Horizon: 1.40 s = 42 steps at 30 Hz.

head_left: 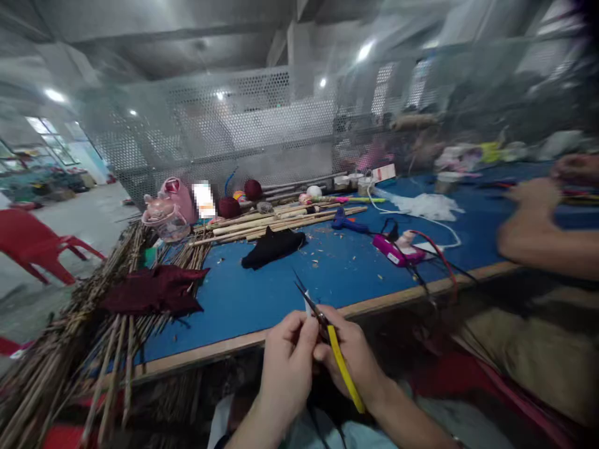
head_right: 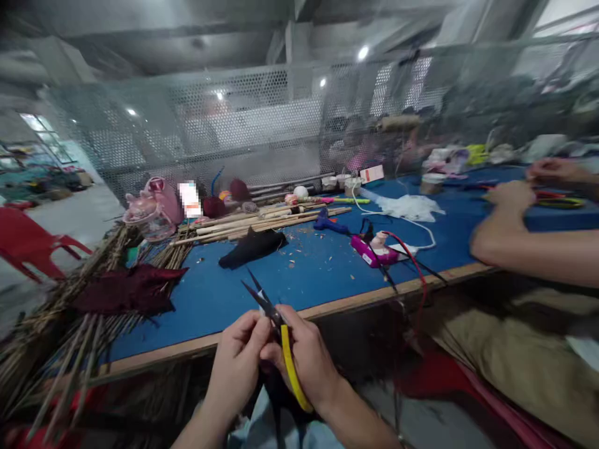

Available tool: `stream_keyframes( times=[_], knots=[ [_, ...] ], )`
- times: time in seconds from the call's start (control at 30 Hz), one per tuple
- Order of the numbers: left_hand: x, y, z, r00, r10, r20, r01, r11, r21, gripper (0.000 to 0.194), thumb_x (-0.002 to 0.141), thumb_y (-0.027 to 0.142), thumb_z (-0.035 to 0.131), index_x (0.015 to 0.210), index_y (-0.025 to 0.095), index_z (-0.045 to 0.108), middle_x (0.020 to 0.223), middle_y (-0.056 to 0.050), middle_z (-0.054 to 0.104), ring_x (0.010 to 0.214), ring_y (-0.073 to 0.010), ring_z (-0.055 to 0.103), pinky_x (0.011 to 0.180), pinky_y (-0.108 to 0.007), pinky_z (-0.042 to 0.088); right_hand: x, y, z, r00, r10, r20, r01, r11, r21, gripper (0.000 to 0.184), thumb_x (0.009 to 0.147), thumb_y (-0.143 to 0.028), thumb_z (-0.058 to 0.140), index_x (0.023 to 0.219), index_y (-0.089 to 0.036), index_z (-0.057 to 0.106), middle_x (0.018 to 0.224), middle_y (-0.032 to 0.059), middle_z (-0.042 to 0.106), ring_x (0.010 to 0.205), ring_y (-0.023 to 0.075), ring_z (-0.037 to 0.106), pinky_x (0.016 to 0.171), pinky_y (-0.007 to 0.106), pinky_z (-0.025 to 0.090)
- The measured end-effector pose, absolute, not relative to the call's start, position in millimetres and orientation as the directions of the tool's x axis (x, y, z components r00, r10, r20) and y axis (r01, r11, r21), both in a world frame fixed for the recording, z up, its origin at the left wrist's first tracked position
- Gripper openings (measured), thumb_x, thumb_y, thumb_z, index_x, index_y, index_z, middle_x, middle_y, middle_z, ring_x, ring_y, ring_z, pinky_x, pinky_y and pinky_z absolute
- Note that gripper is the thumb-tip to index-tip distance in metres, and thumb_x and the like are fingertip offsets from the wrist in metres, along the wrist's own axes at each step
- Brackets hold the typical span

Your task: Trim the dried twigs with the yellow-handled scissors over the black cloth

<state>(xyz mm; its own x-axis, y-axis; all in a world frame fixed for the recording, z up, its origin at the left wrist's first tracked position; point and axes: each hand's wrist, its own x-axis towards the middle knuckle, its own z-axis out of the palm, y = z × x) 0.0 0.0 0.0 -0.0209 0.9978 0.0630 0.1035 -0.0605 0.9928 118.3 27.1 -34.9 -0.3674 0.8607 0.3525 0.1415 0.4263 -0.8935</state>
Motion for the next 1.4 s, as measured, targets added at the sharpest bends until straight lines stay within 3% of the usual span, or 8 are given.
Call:
stream_keyframes(
  times=[0.17, 0.4, 0.5, 0.63, 0.87, 1.03, 1.27, 1.4],
  knots=[
    [1, 0, 1, -0.063, 0.995, 0.071, 0.085, -0.065, 0.994, 0.034, 0.083, 0.041, 0.042, 0.062, 0.015, 0.042, 0.059, 0.003, 0.037, 0.058, -0.0074, 0.034, 0.054, -0.018, 0.029, 126, 27, -31, -0.380, 0.860, 0.342, 0.241, 0.449, -0.861, 0.053, 0.074, -0.063, 0.042, 0.095, -0.016, 0.052, 0.071, 0.0016, 0.057, 0.064, 0.0130, 0.053, 0.059, 0.020, 0.042],
    [-2, 0, -2, 0.071, 0.984, -0.165, -0.462, 0.179, 0.869, 0.030, 0.083, 0.044, 0.039, 0.080, 0.017, 0.049, 0.050, 0.007, 0.031, 0.043, -0.0051, 0.018, 0.038, -0.016, 0.016, 136, 24, -34, -0.255, 0.903, 0.346, 0.413, 0.425, -0.805, 0.049, 0.077, -0.060, 0.040, 0.095, -0.015, 0.051, 0.059, -0.0009, 0.053, 0.047, 0.0118, 0.049, 0.045, 0.021, 0.038],
    [-2, 2, -1, 0.054, 0.991, -0.121, -0.566, 0.130, 0.814, 0.023, 0.082, 0.039, 0.046, 0.081, 0.017, 0.051, 0.054, 0.005, 0.039, 0.044, -0.0041, 0.026, 0.040, -0.014, 0.022, 137, 23, -32, -0.239, 0.891, 0.386, 0.474, 0.454, -0.755, 0.055, 0.073, -0.058, 0.048, 0.108, -0.015, 0.043, 0.076, 0.0037, 0.059, 0.062, 0.0158, 0.057, 0.055, 0.023, 0.044],
    [0, 2, -5, -0.081, 0.996, -0.033, -0.433, -0.005, 0.901, 0.020, 0.077, 0.032, 0.056, 0.084, 0.015, 0.059, 0.073, -0.002, 0.057, 0.065, -0.0075, 0.048, 0.063, -0.017, 0.039, 133, 21, -29, -0.261, 0.868, 0.423, 0.562, 0.493, -0.664, 0.065, 0.065, -0.050, 0.062, 0.115, -0.017, 0.037, 0.102, 0.0109, 0.055, 0.091, 0.0224, 0.056, 0.076, 0.031, 0.046],
    [-2, 0, -7, -0.080, 0.997, 0.011, -0.209, -0.028, 0.977, 0.020, 0.073, 0.031, 0.060, 0.080, 0.014, 0.066, 0.082, -0.005, 0.063, 0.077, -0.0145, 0.053, 0.075, -0.025, 0.042, 127, 23, -35, -0.247, 0.805, 0.540, 0.683, 0.540, -0.492, 0.076, 0.061, -0.050, 0.066, 0.121, -0.015, 0.037, 0.108, 0.0148, 0.049, 0.104, 0.0297, 0.048, 0.084, 0.041, 0.042],
    [-4, -3, 2, -0.027, 0.997, 0.067, -0.072, -0.069, 0.995, 0.021, 0.076, 0.030, 0.056, 0.081, 0.013, 0.068, 0.078, -0.006, 0.061, 0.077, -0.0157, 0.053, 0.076, -0.026, 0.042, 130, 25, -39, -0.290, 0.786, 0.546, 0.684, 0.569, -0.456, 0.081, 0.063, -0.051, 0.064, 0.128, -0.016, 0.030, 0.111, 0.0150, 0.046, 0.105, 0.0304, 0.045, 0.086, 0.045, 0.038],
    [-5, -5, -2, -0.032, 0.994, 0.102, 0.018, -0.102, 0.995, 0.023, 0.076, 0.031, 0.055, 0.069, 0.012, 0.066, 0.072, -0.005, 0.059, 0.070, -0.0138, 0.052, 0.069, -0.024, 0.042, 128, 26, -30, -0.317, 0.798, 0.513, 0.574, 0.592, -0.566, 0.075, 0.064, -0.063, 0.056, 0.121, -0.017, 0.040, 0.096, 0.0100, 0.050, 0.087, 0.0238, 0.051, 0.076, 0.036, 0.045],
    [-4, -7, -2, -0.067, 0.989, 0.131, 0.080, -0.125, 0.989, 0.024, 0.077, 0.031, 0.055, 0.069, 0.012, 0.067, 0.070, -0.005, 0.061, 0.069, -0.0146, 0.054, 0.069, -0.024, 0.043, 128, 26, -26, -0.328, 0.793, 0.514, 0.598, 0.596, -0.537, 0.080, 0.060, -0.063, 0.060, 0.123, -0.018, 0.040, 0.093, 0.0092, 0.050, 0.085, 0.0237, 0.051, 0.074, 0.036, 0.045]
  ],
)
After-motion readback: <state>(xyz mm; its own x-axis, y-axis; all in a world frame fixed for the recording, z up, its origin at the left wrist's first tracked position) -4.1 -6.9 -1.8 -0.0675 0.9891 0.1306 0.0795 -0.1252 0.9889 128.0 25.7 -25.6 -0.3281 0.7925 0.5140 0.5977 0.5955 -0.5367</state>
